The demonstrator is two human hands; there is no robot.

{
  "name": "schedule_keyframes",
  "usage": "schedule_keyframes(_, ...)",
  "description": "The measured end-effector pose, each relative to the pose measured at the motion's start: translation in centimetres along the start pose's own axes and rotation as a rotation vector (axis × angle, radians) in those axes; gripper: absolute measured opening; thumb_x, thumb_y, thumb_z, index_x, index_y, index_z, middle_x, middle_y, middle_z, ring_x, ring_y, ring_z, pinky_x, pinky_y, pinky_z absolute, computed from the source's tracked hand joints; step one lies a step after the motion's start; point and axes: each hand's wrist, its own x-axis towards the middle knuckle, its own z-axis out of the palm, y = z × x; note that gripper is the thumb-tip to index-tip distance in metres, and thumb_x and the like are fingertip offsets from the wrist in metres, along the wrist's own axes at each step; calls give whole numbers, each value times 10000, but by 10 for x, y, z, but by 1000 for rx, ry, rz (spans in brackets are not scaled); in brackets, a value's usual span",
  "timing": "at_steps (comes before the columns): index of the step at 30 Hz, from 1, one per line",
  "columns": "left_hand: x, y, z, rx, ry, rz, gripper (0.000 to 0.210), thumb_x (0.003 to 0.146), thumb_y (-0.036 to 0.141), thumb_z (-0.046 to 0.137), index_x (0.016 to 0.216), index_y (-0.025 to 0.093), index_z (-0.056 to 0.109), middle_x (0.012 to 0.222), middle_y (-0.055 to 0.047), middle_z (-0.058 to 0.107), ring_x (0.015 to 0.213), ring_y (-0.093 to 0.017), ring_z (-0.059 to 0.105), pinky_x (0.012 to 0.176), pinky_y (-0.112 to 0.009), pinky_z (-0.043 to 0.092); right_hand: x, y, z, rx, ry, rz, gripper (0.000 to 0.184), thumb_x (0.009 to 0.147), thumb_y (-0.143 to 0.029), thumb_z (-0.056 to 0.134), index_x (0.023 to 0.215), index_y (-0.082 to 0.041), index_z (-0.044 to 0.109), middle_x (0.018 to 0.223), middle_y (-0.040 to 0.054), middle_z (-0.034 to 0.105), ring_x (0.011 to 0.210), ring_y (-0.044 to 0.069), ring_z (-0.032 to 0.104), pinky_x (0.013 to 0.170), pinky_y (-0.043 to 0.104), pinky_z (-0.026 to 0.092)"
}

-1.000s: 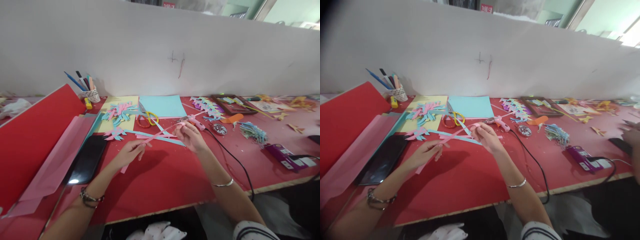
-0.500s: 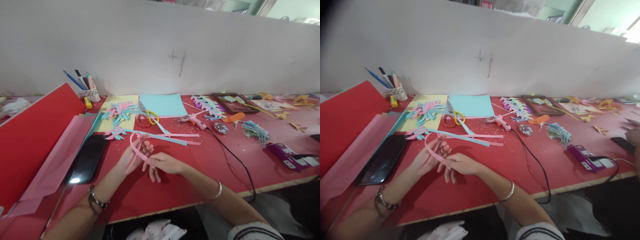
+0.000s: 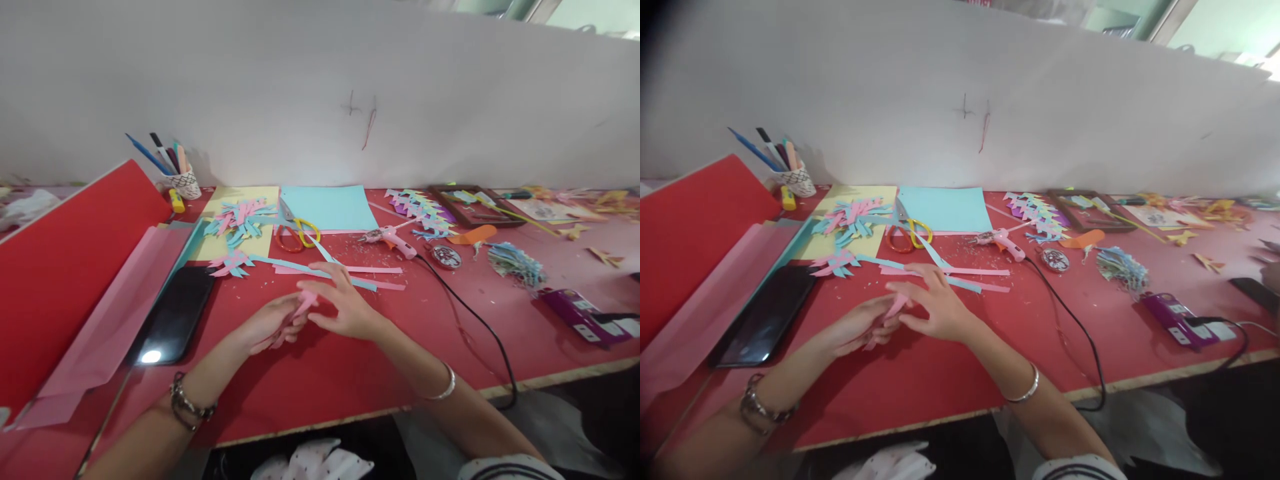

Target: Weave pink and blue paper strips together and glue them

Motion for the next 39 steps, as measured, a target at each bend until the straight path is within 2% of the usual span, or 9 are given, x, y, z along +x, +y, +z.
schedule_keyframes(3, -1, -3, -1, 69, -37, -32, 216, 712, 311, 604, 634, 161, 470, 480, 75, 403, 360, -16, 269, 370, -153, 228, 0, 3, 0, -45, -73, -80, 170, 830, -311, 516, 902, -196, 617, 1169, 127, 501, 1113, 230, 426, 920, 413, 372)
schedule_keyframes(8, -2, 4, -9, 180, -77, -24, 285, 641, 393, 651, 765, 160, 542, 579, 34, 528, 406, -60, 424, 402, -208, 307, 3, 9, -6, 95, -18, -3, 126, 844, -223, 481, 736, -184, 535, 891, 61, 580, 856, 147, 529, 808, 323, 430)
schedule_keyframes(13, -5, 12, -16, 263, -70, -27, 281, 713, 406, 599, 812, 147, 554, 550, 62, 457, 379, -17, 277, 392, -199, 176, 2, 18, -11, 214, 38, 137, 169, 785, -134, 460, 631, -190, 419, 778, 23, 556, 721, 114, 536, 699, 263, 441)
schedule_keyframes(20, -5, 7, -16, 345, -92, -27, 306, 689, 447, 619, 711, 151, 543, 506, 62, 439, 375, -30, 288, 379, -196, 181, 0, 12, -6, 8, -155, 100, 85, 788, -244, 538, 765, -188, 599, 992, 70, 565, 953, 174, 521, 925, 400, 325)
schedule_keyframes(23, -4, 5, -13, 382, -84, -17, 332, 685, 464, 616, 603, 159, 517, 485, 55, 450, 355, -30, 299, 361, -193, 187, 0, 9, -6, 19, -270, 117, 137, 829, -296, 516, 808, -203, 614, 938, 32, 586, 903, 143, 549, 983, 430, 237)
schedule_keyframes(27, -4, 6, -9, 400, -85, -22, 290, 705, 417, 602, 584, 160, 540, 479, 47, 494, 328, -32, 347, 362, -185, 238, 0, 10, -3, 130, -349, 139, 279, 871, -341, 443, 686, -173, 566, 818, 14, 578, 768, 113, 543, 889, 363, 320)
schedule_keyframes(32, -4, 9, -13, 463, -98, -15, 186, 653, 288, 645, 796, 169, 635, 666, -14, 643, 435, -95, 557, 459, -199, 395, 2, 13, -4, 274, -295, 214, 366, 845, -344, 438, 525, -181, 367, 566, -35, 382, 521, 80, 363, 533, 223, 316)
schedule_keyframes(36, -4, 9, -16, 432, -18, 123, 327, 650, 273, 643, 966, 200, 602, 750, -29, 666, 490, -133, 615, 520, -235, 455, 4, 15, -11, 277, -225, 280, 322, 813, -286, 453, 525, -184, 349, 548, -38, 376, 519, 79, 355, 524, 217, 297)
schedule_keyframes(39, -4, 8, -18, 401, 108, 209, 258, 692, 349, 606, 896, 192, 590, 751, -27, 661, 450, -122, 594, 507, -242, 459, 4, 18, -13, 238, -144, 313, 275, 800, -274, 468, 550, -175, 412, 586, -26, 421, 545, 82, 393, 557, 222, 321)
